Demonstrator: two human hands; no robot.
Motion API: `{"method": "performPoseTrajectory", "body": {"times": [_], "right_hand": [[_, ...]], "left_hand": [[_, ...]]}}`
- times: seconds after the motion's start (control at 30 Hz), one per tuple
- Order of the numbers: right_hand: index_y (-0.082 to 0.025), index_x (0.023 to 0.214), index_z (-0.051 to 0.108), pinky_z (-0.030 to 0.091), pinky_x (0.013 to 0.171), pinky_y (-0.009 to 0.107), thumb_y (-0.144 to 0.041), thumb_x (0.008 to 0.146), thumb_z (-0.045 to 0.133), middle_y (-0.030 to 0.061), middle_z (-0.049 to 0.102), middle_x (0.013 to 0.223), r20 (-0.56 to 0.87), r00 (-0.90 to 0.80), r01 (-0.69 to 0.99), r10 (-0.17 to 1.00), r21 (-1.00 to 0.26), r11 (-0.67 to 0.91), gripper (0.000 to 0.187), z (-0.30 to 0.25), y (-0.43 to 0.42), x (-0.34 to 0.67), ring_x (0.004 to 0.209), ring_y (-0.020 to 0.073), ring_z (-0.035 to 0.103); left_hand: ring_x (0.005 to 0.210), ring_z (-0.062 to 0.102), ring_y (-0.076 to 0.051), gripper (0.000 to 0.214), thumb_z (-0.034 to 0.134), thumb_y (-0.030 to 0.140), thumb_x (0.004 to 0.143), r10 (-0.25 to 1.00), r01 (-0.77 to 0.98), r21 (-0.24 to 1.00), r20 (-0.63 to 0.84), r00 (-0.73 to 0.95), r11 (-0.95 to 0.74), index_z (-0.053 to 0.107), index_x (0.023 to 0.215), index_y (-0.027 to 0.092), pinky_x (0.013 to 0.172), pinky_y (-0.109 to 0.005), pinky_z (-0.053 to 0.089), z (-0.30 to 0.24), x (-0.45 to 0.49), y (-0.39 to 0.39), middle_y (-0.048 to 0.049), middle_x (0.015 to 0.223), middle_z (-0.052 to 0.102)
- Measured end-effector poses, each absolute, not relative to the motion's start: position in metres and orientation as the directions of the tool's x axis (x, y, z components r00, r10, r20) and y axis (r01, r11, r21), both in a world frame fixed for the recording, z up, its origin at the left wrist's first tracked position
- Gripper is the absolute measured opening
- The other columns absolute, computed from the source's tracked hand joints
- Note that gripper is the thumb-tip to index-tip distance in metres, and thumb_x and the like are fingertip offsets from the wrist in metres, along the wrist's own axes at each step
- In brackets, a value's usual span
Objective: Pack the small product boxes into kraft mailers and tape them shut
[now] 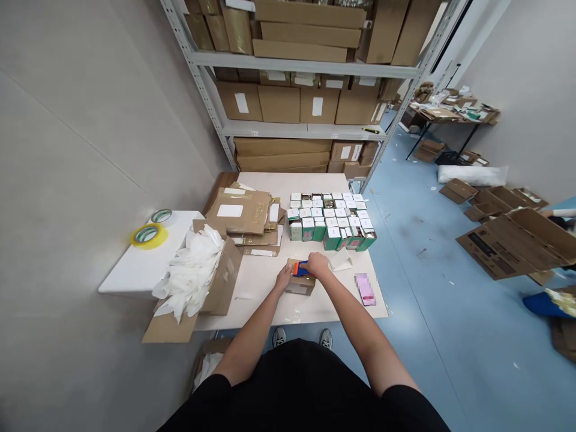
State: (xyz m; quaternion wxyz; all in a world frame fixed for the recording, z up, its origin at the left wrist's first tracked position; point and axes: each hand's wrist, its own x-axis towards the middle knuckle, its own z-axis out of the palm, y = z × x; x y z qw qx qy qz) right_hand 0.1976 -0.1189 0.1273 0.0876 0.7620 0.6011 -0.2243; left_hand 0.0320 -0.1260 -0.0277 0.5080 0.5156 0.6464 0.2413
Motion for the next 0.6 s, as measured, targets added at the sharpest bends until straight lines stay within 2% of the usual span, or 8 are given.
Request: {"method": "performPoseTrajectory", "body": {"times": [0.33, 0.47, 0.6], "right_hand": [[-0.014, 0.111, 0.076, 0.051, 0.076, 0.029, -0.070, 0.078, 0.076, 0.0200, 0.077, 0.112, -0.489, 0.238, 0.940, 0.839, -0.100, -0.325, 0.065, 0.125, -0.151, 0.291, 0.103, 0.0302, 0.074], [-0.014, 0.103, 0.077, 0.047, 0.068, 0.027, -0.068, 0.079, 0.075, 0.0183, 0.078, 0.104, -0.490, 0.304, 0.920, 0.817, -0.071, -0.385, 0.059, 0.115, -0.178, 0.347, 0.095, 0.0282, 0.074], [-0.016, 0.091, 0.077, 0.043, 0.063, 0.026, -0.069, 0.083, 0.070, 0.0167, 0.078, 0.100, -0.496, 0.308, 0.907, 0.812, -0.103, -0.407, 0.055, 0.100, -0.196, 0.372, 0.091, 0.0266, 0.074]], "left_hand": [[0.125, 0.066, -0.029, 0.063, 0.029, 0.059, 0.105, 0.884, 0.527, 0.758, -0.467, 0.025, 0.385, 0.057, 0.143, 0.017, 0.105, -0.037, 0.048, -0.034, 0.091, -0.144, -0.0153, 0.136, 0.069], [0.128, 0.064, -0.030, 0.065, 0.030, 0.063, 0.104, 0.878, 0.556, 0.744, -0.476, 0.051, 0.371, 0.056, 0.145, 0.019, 0.108, -0.038, 0.047, -0.034, 0.084, -0.144, -0.0141, 0.138, 0.069], [0.134, 0.059, -0.031, 0.067, 0.031, 0.065, 0.103, 0.872, 0.551, 0.752, -0.482, 0.085, 0.362, 0.052, 0.149, 0.021, 0.113, -0.040, 0.044, -0.036, 0.079, -0.142, -0.0134, 0.144, 0.064]]}}
